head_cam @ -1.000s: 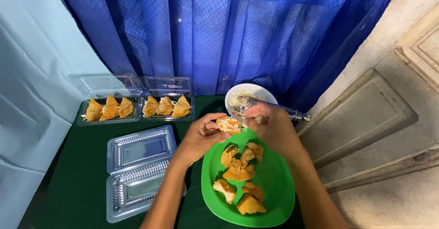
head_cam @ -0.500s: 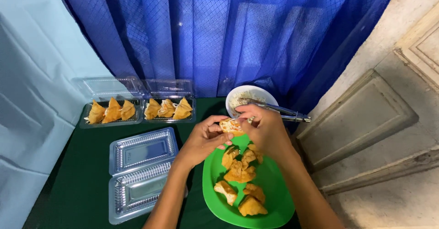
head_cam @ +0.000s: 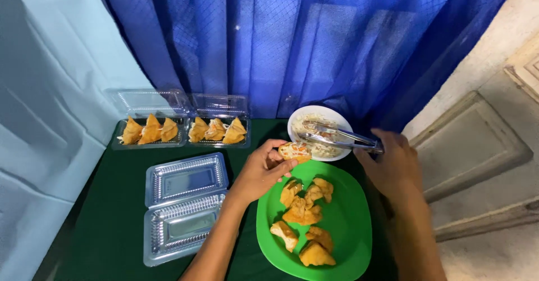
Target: Stuffing fried tofu pieces with a vegetable mixture using metal tongs.
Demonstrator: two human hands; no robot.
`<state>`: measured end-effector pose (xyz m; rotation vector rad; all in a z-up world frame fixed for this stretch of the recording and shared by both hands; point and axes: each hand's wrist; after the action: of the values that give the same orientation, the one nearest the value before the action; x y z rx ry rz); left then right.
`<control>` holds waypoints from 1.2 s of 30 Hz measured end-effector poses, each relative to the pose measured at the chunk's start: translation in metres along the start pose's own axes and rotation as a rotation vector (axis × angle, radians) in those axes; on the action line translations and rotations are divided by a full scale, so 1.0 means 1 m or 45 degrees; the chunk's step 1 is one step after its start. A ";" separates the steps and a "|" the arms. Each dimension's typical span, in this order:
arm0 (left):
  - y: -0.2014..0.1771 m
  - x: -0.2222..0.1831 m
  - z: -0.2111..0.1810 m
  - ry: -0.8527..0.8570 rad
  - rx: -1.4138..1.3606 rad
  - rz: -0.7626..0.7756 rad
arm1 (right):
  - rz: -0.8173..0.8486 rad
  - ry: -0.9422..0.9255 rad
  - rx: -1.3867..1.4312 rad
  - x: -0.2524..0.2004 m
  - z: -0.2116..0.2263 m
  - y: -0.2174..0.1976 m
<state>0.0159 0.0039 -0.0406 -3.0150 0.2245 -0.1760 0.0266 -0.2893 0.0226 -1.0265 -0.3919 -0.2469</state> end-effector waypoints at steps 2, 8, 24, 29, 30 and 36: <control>-0.001 -0.004 -0.005 -0.006 0.015 -0.012 | 0.090 0.145 0.120 -0.003 0.006 -0.007; 0.000 -0.007 -0.009 0.000 0.054 -0.025 | 0.329 0.423 0.328 -0.003 0.017 -0.015; 0.001 0.000 -0.006 0.023 0.060 -0.122 | -0.231 0.082 1.380 0.018 0.028 0.047; -0.001 0.003 -0.002 0.033 0.114 -0.207 | -0.414 -0.035 1.267 0.027 0.014 0.036; -0.002 0.003 -0.001 0.035 0.130 -0.240 | -0.526 -0.091 1.237 0.028 0.012 0.032; 0.000 0.007 -0.004 0.055 0.218 -0.312 | -0.643 -0.123 1.046 0.016 0.012 0.012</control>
<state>0.0220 0.0023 -0.0363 -2.8607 -0.1511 -0.2669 0.0434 -0.2729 0.0253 -0.1178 -0.7605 -0.4400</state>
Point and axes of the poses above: each hand's wrist, its own x-axis towards the middle knuckle, its own y-axis out of the palm, z = x × y, and after that the axes turned 13 degrees about x, right-handed
